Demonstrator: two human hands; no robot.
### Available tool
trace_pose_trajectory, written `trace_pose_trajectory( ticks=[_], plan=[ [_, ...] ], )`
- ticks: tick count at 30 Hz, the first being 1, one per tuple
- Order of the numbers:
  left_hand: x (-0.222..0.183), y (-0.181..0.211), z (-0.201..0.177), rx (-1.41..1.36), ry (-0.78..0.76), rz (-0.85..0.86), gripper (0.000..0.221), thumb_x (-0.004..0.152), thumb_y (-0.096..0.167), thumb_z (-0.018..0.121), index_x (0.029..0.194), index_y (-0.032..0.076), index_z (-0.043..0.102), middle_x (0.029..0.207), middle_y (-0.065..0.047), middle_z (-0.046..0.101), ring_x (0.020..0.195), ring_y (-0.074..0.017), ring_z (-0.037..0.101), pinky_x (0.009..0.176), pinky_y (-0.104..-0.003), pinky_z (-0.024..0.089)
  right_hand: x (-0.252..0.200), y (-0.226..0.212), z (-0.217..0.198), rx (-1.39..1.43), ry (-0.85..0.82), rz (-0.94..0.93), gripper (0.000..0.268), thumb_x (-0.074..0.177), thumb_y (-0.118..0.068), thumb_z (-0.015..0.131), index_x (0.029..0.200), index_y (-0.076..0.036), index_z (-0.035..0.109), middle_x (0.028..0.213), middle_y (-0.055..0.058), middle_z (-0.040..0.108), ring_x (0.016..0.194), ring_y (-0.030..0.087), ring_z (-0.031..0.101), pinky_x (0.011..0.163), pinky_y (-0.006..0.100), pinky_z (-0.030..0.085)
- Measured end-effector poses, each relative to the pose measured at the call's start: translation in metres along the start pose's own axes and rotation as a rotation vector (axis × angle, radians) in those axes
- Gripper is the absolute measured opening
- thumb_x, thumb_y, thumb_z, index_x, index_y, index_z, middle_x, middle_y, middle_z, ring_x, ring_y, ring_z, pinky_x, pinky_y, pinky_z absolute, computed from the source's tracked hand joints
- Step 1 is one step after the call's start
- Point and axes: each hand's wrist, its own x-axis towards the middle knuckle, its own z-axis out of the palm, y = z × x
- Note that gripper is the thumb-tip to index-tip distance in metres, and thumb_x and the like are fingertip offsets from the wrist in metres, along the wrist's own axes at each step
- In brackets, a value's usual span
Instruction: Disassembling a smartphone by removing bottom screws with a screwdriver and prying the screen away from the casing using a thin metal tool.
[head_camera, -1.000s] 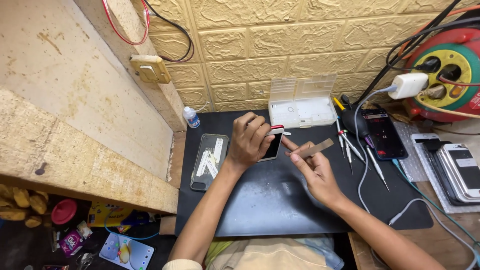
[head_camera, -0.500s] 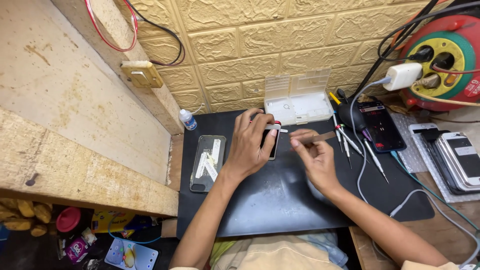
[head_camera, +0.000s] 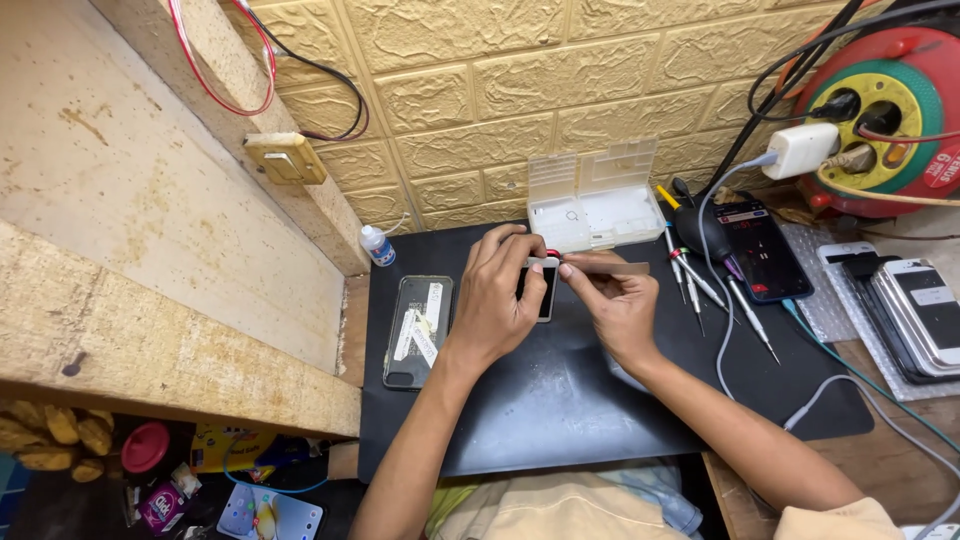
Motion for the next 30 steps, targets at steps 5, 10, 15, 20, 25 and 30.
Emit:
trace_pose_trajectory(
  ticks=[5,10,15,20,25,30],
  plan=[
    [0.005,0.008,-0.001,0.038,0.023,0.000,0.011,0.091,0.014,0.056,0.099,0.010,0.061,0.087,-0.010,0.068,0.114,-0.0346,0.064,0.100,-0.048,0.048,-0.001,-0.002,-0.001,-0.038,-0.022,-0.053,0.014,0.085,0.005,0.082,0.098,0.007,0.077,0.084,0.016,0.073,0.081,0.020,0.076,0.069,0.029,0.063],
    [0.004,0.000,0.004,0.007,0.027,0.007,0.008,0.089,0.013,0.059,0.097,0.011,0.062,0.084,-0.008,0.067,0.110,-0.0327,0.066,0.095,-0.045,0.051,-0.007,0.001,-0.003,-0.063,-0.033,-0.058,0.014,0.084,0.007,0.083,0.097,0.008,0.077,0.082,0.017,0.072,0.081,0.020,0.075,0.067,0.029,0.063],
    [0.006,0.003,0.006,-0.050,0.060,-0.011,0.002,0.087,0.011,0.062,0.089,0.011,0.063,0.075,-0.008,0.067,0.100,-0.0318,0.069,0.091,-0.044,0.054,-0.014,0.009,-0.009,-0.106,-0.073,-0.058,0.011,0.080,0.006,0.084,0.089,0.005,0.078,0.079,0.018,0.074,0.076,0.023,0.078,0.061,0.029,0.063],
    [0.006,-0.003,0.010,-0.024,0.075,0.014,0.013,0.081,0.016,0.074,0.086,0.012,0.063,0.073,-0.007,0.068,0.098,-0.0324,0.071,0.092,-0.045,0.055,-0.023,0.021,-0.016,-0.116,-0.100,0.009,0.010,0.079,0.007,0.084,0.086,0.005,0.078,0.076,0.018,0.075,0.075,0.023,0.077,0.060,0.031,0.063],
    [0.004,-0.004,0.022,0.047,0.131,0.007,0.021,0.081,0.019,0.079,0.083,0.012,0.060,0.074,-0.008,0.069,0.102,-0.0335,0.070,0.097,-0.051,0.051,-0.033,0.023,-0.016,-0.123,-0.112,0.103,0.009,0.079,0.004,0.085,0.084,0.005,0.078,0.078,0.022,0.077,0.081,0.026,0.077,0.063,0.035,0.063],
    [0.004,0.007,0.021,0.042,0.197,-0.016,0.024,0.078,0.015,0.079,0.079,0.012,0.056,0.071,-0.008,0.069,0.102,-0.0341,0.071,0.103,-0.063,0.044,-0.037,0.023,-0.018,-0.197,-0.173,0.192,0.009,0.082,0.003,0.081,0.088,0.007,0.077,0.081,0.026,0.076,0.088,0.039,0.074,0.065,0.043,0.065]
  ],
)
